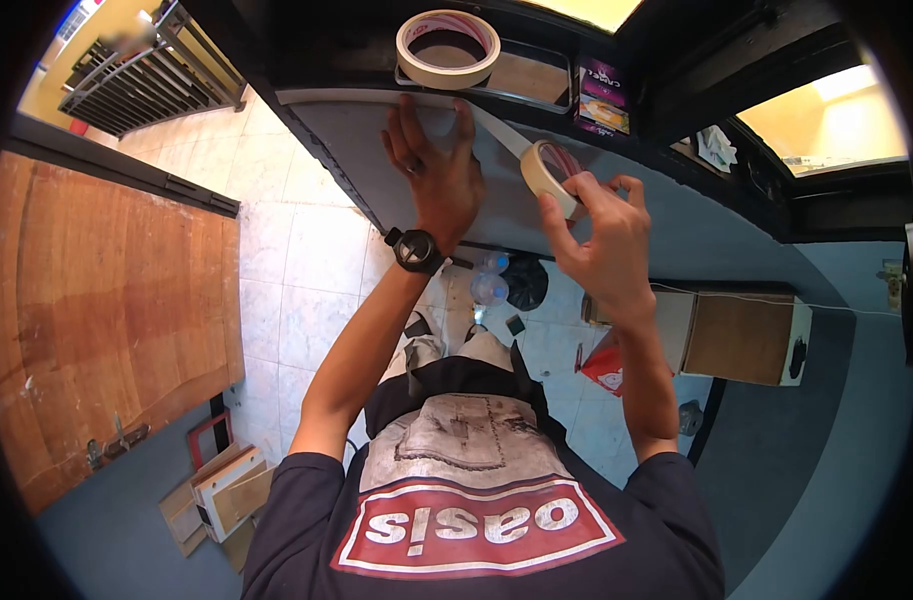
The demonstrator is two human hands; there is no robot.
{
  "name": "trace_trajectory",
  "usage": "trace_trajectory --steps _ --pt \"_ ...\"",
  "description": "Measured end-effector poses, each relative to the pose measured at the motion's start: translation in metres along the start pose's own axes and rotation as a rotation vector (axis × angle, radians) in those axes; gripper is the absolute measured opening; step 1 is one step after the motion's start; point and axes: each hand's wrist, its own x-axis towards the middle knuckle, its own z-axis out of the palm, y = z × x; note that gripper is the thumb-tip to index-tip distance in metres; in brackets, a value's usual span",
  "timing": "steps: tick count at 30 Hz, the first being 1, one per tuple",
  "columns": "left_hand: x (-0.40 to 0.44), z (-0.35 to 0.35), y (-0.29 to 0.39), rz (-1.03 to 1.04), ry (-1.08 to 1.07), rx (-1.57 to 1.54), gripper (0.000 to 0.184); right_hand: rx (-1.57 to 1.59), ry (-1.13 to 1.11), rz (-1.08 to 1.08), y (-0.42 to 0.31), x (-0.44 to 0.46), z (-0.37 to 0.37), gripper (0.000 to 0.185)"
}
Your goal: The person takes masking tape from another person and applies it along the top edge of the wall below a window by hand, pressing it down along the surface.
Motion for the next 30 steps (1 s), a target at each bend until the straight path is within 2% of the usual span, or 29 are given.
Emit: trace_trajectory --steps 3,6,8,14,19,26,30 --pt "0.000 -0.003 0.002 0.005 -0.003 -0.011 0.079 0.001 0.011 0.006 0.002 -0.002 -0.001 0.019" --pt "0.001 -0.006 0.004 0.015 -0.057 0.019 0.071 -0.003 0.066 0.068 -0.007 0.002 0.001 0.017" --pt "-0.001 -0.004 0.003 0.004 -0.019 -0.047 0.079 0.012 0.104 0.124 -0.015 0.007 0.002 0.018" --pt "-0.001 -0.005 0.004 0.004 -0.034 -0.052 0.079 -0.059 0.139 0.035 -0.007 0.012 0.010 0.026" --pt "-0.001 -0.007 0.007 -0.008 -0.044 -0.079 0.078 -0.253 0.042 -0.052 -0.001 0.013 0.011 0.032" --pt "-0.002 -0.008 0.012 -0.022 -0.062 -0.132 0.080 -0.366 -0.012 0.017 -0.004 0.022 0.013 0.031" --pt "-0.002 -0.011 0.014 -0.029 -0.091 -0.154 0.081 -0.370 0.051 0.015 -0.001 0.022 0.015 0.030"
